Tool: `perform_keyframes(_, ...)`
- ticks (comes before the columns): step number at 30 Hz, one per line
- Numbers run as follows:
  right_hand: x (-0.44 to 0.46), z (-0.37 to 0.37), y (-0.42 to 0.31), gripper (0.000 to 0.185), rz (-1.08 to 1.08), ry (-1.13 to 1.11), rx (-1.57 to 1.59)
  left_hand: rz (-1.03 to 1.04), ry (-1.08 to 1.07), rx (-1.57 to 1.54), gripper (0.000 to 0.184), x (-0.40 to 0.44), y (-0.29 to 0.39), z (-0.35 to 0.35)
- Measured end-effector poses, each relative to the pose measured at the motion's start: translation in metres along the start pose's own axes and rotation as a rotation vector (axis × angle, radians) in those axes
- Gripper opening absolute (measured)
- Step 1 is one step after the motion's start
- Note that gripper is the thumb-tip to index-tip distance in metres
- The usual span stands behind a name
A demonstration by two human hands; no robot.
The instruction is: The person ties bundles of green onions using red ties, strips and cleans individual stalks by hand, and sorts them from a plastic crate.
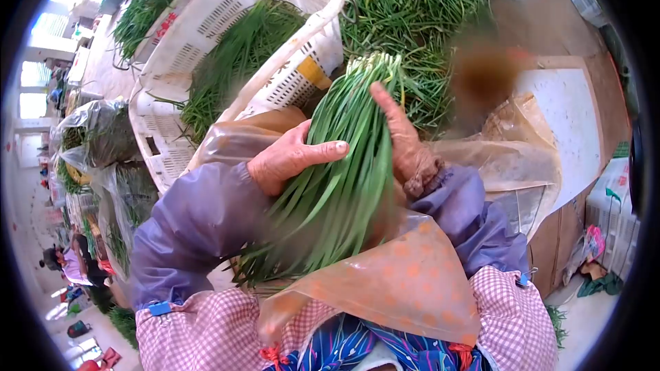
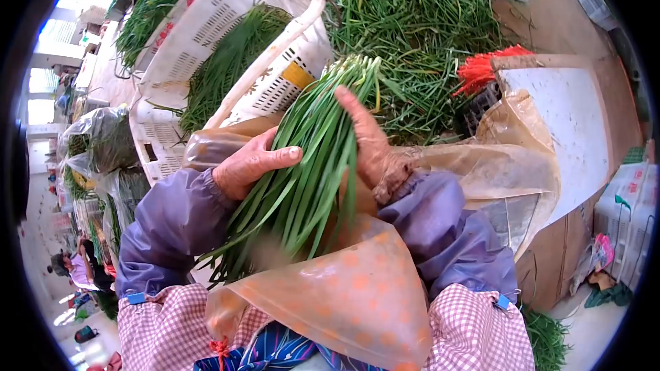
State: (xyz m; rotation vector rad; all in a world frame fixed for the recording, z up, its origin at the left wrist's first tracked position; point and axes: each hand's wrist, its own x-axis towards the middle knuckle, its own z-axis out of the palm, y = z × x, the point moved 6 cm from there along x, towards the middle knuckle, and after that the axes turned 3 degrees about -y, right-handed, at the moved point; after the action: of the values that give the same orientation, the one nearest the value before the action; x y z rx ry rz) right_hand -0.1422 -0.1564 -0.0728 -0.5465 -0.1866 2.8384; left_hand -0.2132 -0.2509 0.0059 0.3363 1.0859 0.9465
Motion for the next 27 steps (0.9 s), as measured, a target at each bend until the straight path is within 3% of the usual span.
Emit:
perform_keyframes(3,0.012,-0.023,0.021,0.029,-0.015,0.145,0.104,-0.130,0.018,0.051,0.063,0.018,0.002,-0.004)
perform_keyframes(7,0.024,-0.041,0.036,0.032,0.098,0.135,0.319,-0.398,0.028,0.121,0.052,0.044,0.004,-0.027)
perform_keyframes(9,0.029,-0.052,0.036,0.041,0.059,0.176,0.205,-0.626,0.050,0.155,0.046,0.064,-0.003,-0.048)
perform_keyframes(10,0.040,-0.078,0.041,0.052,0.141,0.283,0.149,-0.691,0.078,0.269,0.045,0.080,-0.007,-0.064)
perform_keyframes(12,0.056,-0.114,0.048,0.057,0.303,0.325,0.287,-0.798,0.104,0.214,0.046,0.115,-0.037,-0.095)
perform_keyframes(14,0.080,-0.152,0.056,0.051,0.148,0.155,0.238,-0.832,0.079,-0.013,0.047,0.140,-0.070,-0.118)
perform_keyframes(15,0.090,-0.178,0.073,0.050,0.204,0.206,0.293,-0.789,0.030,-0.007,0.047,0.145,-0.075,-0.124)
perform_keyframes(17,0.075,-0.139,0.058,0.046,0.202,0.407,0.251,-0.830,0.090,0.128,0.046,0.146,-0.066,-0.116)
perform_keyframes(18,0.082,-0.147,0.062,0.046,0.203,0.400,0.255,-0.852,0.161,0.272,0.046,0.142,-0.059,-0.118)
perform_keyframes(20,0.099,-0.162,0.076,0.044,0.336,0.250,0.344,-0.843,0.176,0.268,0.049,0.139,-0.061,-0.124)
perform_keyframes(21,0.088,-0.137,0.067,0.041,0.288,0.310,0.384,-0.689,0.089,0.112,0.052,0.147,-0.069,-0.130)
perform_keyframes(22,0.085,-0.126,0.067,0.041,0.280,0.301,0.382,-0.630,0.086,0.325,0.055,0.148,-0.068,-0.136)
perform_keyframes(23,0.082,-0.123,0.054,0.040,0.061,0.357,0.173,-0.580,0.095,0.543,0.058,0.148,-0.066,-0.140)
perform_keyframes(24,0.079,-0.119,0.039,0.039,-0.160,0.406,-0.036,-0.589,0.196,0.353,0.055,0.126,-0.047,-0.107)
perform_keyframes(26,0.100,-0.120,0.049,0.033,-0.104,0.298,0.139,-0.487,0.245,0.409,0.049,0.111,-0.022,-0.085)
perform_keyframes(27,0.098,-0.107,0.038,0.034,-0.247,0.354,0.088,-0.439,0.232,0.370,0.046,0.103,-0.014,-0.077)
